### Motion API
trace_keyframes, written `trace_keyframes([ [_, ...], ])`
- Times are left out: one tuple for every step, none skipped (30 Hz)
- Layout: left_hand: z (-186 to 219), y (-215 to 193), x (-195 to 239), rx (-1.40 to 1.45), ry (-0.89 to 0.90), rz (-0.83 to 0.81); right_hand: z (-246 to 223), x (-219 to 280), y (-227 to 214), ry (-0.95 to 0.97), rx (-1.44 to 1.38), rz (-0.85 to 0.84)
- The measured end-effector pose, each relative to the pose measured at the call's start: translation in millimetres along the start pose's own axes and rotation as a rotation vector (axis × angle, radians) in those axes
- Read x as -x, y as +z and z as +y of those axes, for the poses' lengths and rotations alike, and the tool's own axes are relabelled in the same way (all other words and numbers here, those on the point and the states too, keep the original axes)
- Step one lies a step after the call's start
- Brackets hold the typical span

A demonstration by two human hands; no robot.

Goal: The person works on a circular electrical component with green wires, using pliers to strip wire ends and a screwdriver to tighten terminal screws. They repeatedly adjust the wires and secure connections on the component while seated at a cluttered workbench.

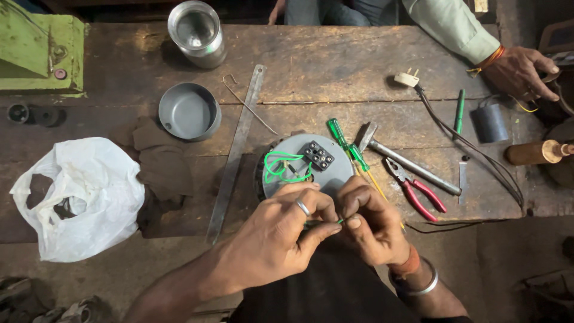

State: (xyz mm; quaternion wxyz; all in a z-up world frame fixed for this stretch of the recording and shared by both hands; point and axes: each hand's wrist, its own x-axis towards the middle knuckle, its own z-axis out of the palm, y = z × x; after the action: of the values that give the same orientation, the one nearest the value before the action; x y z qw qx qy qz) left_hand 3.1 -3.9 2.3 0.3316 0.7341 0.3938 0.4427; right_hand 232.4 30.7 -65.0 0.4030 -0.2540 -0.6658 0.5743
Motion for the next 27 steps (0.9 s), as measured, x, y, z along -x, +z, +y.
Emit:
trace_keyframes([
  [-1,0,-1,-0.009,0.014,0.000,2,3,3,-0.013,-0.010,0.010],
  [-1,1,-1,-0.027,0.023,-0.008,4,5,7,-0.026,-0.019,0.019],
  [0,2,-1,-0.046,0.033,-0.017,6,7,11,-0.040,-0.029,0.029],
  [1,2,-2,-0.065,0.043,-0.025,7,10,16,-0.028,-0.098,0.071],
  [1,3,-2,-0.129,0.071,-0.009,8,12,20,-0.014,-0.167,0.112],
  [3,4,-2,-0.192,0.099,0.008,8,14,23,0.000,-0.236,0.153],
  [4,5,-1,-0.254,0.125,0.024,8,16,25,0.049,-0.304,0.192],
  [4,5,-1,-0.292,0.143,0.029,8,18,27,0.098,-0.372,0.230],
  [5,6,-1,-0.328,0.160,0.032,8,20,28,0.148,-0.440,0.269],
  [5,7,0,-0.365,0.177,0.036,8,21,29,0.153,-0.473,0.283],
  [5,7,1,-0.390,0.187,0.038,9,22,30,0.161,-0.506,0.297],
  [4,7,2,-0.414,0.197,0.040,10,22,31,0.168,-0.540,0.312],
  [3,7,2,-0.438,0.211,0.042,11,22,32,0.151,-0.503,0.315],
  [3,7,3,-0.454,0.216,0.040,12,22,34,0.134,-0.467,0.317],
  [2,9,3,-0.468,0.222,0.040,12,23,35,0.119,-0.428,0.319],
  [1,10,4,-0.483,0.227,0.040,12,24,36,0.126,-0.431,0.326],
  [0,10,4,-0.484,0.219,0.022,12,24,37,0.130,-0.437,0.332],
  [0,10,5,-0.485,0.211,0.004,11,24,38,0.134,-0.442,0.337],
  [0,11,6,-0.488,0.200,-0.013,10,25,37,0.152,-0.452,0.346],
  [0,11,6,-0.476,0.195,0.003,9,25,35,0.170,-0.462,0.354],
  [0,10,6,-0.466,0.193,0.018,8,25,31,0.184,-0.472,0.363],
  [0,10,7,-0.456,0.192,0.033,7,26,26,0.186,-0.544,0.319],
  [0,10,7,-0.472,0.198,0.049,6,26,19,0.189,-0.614,0.274],
  [0,11,7,-0.487,0.205,0.066,6,27,12,0.193,-0.685,0.230],
  [0,12,8,-0.502,0.210,0.082,6,28,6,0.225,-0.700,0.234],
  [-1,13,9,-0.492,0.204,0.089,7,30,1,0.257,-0.715,0.239],
  [-1,13,9,-0.481,0.202,0.093,7,31,-3,0.286,-0.730,0.247],
])
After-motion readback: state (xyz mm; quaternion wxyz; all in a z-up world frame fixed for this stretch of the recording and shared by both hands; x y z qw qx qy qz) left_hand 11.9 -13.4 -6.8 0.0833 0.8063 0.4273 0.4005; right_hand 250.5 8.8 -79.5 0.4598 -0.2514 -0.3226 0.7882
